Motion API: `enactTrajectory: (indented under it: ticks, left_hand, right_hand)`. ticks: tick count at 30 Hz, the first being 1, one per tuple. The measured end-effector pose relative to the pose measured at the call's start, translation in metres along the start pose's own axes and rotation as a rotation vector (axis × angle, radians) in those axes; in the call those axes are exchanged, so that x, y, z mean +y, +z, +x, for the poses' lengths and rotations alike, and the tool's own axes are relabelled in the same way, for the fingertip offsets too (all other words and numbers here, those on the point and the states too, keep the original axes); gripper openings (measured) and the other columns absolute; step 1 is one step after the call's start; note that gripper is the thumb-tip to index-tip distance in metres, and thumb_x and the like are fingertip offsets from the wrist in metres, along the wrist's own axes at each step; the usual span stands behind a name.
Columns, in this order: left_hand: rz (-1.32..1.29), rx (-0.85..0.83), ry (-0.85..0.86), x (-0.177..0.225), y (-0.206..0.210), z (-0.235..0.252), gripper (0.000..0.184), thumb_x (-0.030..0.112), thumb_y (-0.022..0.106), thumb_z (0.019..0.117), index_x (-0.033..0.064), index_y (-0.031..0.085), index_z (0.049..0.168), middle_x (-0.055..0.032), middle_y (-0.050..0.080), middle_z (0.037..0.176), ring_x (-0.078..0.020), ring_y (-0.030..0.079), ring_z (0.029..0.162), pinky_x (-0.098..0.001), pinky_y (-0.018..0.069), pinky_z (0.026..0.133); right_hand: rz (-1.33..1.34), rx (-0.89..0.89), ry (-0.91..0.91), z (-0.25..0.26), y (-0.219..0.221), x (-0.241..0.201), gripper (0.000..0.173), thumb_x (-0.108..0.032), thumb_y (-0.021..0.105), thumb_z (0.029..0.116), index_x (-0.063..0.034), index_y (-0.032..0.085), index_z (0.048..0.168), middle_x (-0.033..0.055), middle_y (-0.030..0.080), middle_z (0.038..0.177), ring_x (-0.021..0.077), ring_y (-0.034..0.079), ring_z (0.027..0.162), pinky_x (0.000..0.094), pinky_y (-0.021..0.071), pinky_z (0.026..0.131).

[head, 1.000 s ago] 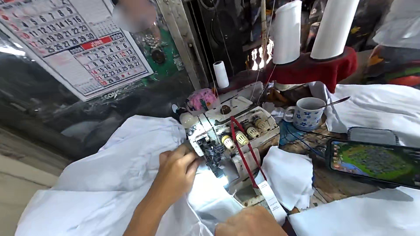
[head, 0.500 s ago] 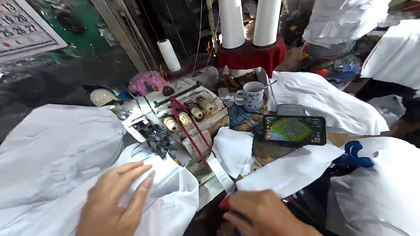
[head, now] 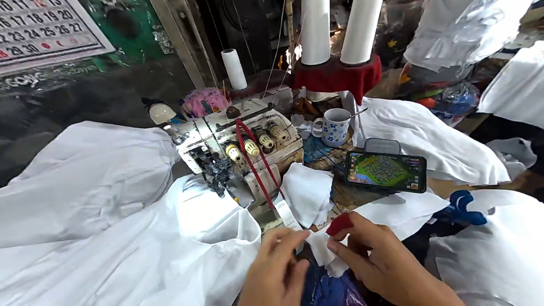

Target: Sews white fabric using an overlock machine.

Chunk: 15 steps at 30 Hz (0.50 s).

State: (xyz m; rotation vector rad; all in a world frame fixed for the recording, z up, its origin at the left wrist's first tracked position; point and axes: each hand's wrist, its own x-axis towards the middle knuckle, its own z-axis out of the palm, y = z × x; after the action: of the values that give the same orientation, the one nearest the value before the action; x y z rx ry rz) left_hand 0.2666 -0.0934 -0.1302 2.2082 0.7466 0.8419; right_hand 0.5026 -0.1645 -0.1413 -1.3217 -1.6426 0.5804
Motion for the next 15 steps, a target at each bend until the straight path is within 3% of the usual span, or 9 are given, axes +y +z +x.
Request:
enactTrajectory:
  ticks: [1, 3, 6, 8, 9, 11, 12, 13, 15]
  left_hand:
    - [0.047, 0.024, 0.062, -0.003, 0.017, 0.008, 0.039, 0.017, 0.066, 0.0967, 0.0209, 0.066, 0.135, -0.0077, 0.060, 0.130, -0.0060, 0.065, 0.078, -0.0236, 0.0595, 0.063]
    - [0.105, 0.096, 0.211, -0.011, 0.036, 0.022, 0.025, 0.019, 0.066, 0.0982, 0.0200, 0.072, 0.123, -0.0087, 0.063, 0.126, -0.0066, 0.065, 0.080, -0.0224, 0.0586, 0.065]
    - [0.139, 0.044, 0.291, 0.004, 0.024, 0.042, 0.018, 0.017, 0.061, 0.1001, 0.0181, 0.077, 0.109, -0.0051, 0.069, 0.119, -0.0089, 0.068, 0.091, -0.0246, 0.0602, 0.074]
    - [0.100, -0.087, 0.287, 0.029, 0.008, 0.058, 0.021, 0.016, 0.057, 0.1027, 0.0137, 0.076, 0.111, -0.0077, 0.068, 0.123, -0.0130, 0.067, 0.106, -0.0288, 0.0595, 0.086]
    - [0.040, -0.128, 0.296, 0.041, 0.003, 0.067, 0.022, 0.014, 0.055, 0.1039, 0.0105, 0.075, 0.113, -0.0096, 0.068, 0.127, -0.0149, 0.067, 0.111, -0.0305, 0.0592, 0.090]
    - [-0.152, -0.116, 0.330, 0.064, 0.000, 0.083, 0.025, 0.009, 0.049, 0.1053, 0.0049, 0.070, 0.117, -0.0112, 0.070, 0.124, -0.0165, 0.072, 0.103, -0.0306, 0.0634, 0.081]
    - [-0.271, -0.078, 0.337, 0.075, 0.001, 0.088, 0.024, 0.008, 0.047, 0.1065, 0.0029, 0.067, 0.118, -0.0108, 0.073, 0.116, -0.0166, 0.074, 0.090, -0.0305, 0.0650, 0.071]
    - [-0.369, -0.038, 0.337, 0.087, 0.003, 0.091, 0.022, 0.007, 0.046, 0.1077, 0.0017, 0.065, 0.118, -0.0098, 0.075, 0.108, -0.0172, 0.075, 0.082, -0.0310, 0.0661, 0.066]
    - [-0.455, 0.021, 0.341, 0.101, 0.008, 0.093, 0.018, 0.005, 0.050, 0.1060, 0.0005, 0.064, 0.117, -0.0073, 0.075, 0.100, -0.0170, 0.076, 0.079, -0.0319, 0.0673, 0.067]
  right_hand:
    - [0.062, 0.013, 0.007, -0.001, -0.002, 0.000, 0.022, -0.027, 0.063, 0.1031, -0.0135, 0.060, 0.120, -0.0056, 0.072, 0.095, 0.0033, 0.059, 0.056, 0.0205, 0.0521, 0.047]
    - [0.176, 0.055, 0.023, -0.003, -0.007, 0.000, 0.023, -0.026, 0.064, 0.1032, -0.0125, 0.057, 0.121, -0.0031, 0.071, 0.093, 0.0063, 0.060, 0.054, 0.0226, 0.0523, 0.045]
    - [0.244, 0.242, -0.030, -0.018, -0.012, -0.005, 0.026, -0.026, 0.063, 0.1033, -0.0086, 0.059, 0.123, 0.0006, 0.070, 0.094, 0.0073, 0.061, 0.058, 0.0244, 0.0548, 0.048]
    - [0.446, 0.327, -0.008, -0.038, -0.002, -0.019, 0.029, -0.032, 0.049, 0.1098, -0.0084, 0.065, 0.112, -0.0001, 0.066, 0.080, 0.0058, 0.060, 0.059, 0.0245, 0.0534, 0.051]
    - [0.620, 0.279, 0.047, -0.046, 0.006, -0.023, 0.049, -0.042, 0.034, 0.1122, -0.0068, 0.067, 0.108, 0.0018, 0.068, 0.078, 0.0074, 0.062, 0.061, 0.0262, 0.0538, 0.053]
    - [0.985, 0.132, 0.186, -0.046, 0.011, -0.017, 0.089, -0.074, 0.014, 0.1006, -0.0048, 0.066, 0.120, 0.0116, 0.075, 0.101, 0.0192, 0.072, 0.083, 0.0379, 0.0608, 0.069]
    - [1.174, 0.185, 0.187, -0.041, 0.003, -0.008, 0.097, -0.082, 0.017, 0.0951, -0.0030, 0.063, 0.129, 0.0189, 0.072, 0.118, 0.0293, 0.073, 0.098, 0.0474, 0.0614, 0.080]
    - [1.338, 0.351, 0.168, -0.035, -0.013, 0.000, 0.094, -0.081, 0.024, 0.0948, -0.0032, 0.061, 0.132, 0.0232, 0.069, 0.124, 0.0367, 0.070, 0.108, 0.0554, 0.0588, 0.089]
    - [1.451, 0.741, 0.150, -0.025, -0.068, 0.009, 0.078, -0.069, 0.022, 0.1022, -0.0086, 0.062, 0.131, 0.0179, 0.070, 0.125, 0.0318, 0.070, 0.111, 0.0505, 0.0599, 0.090]
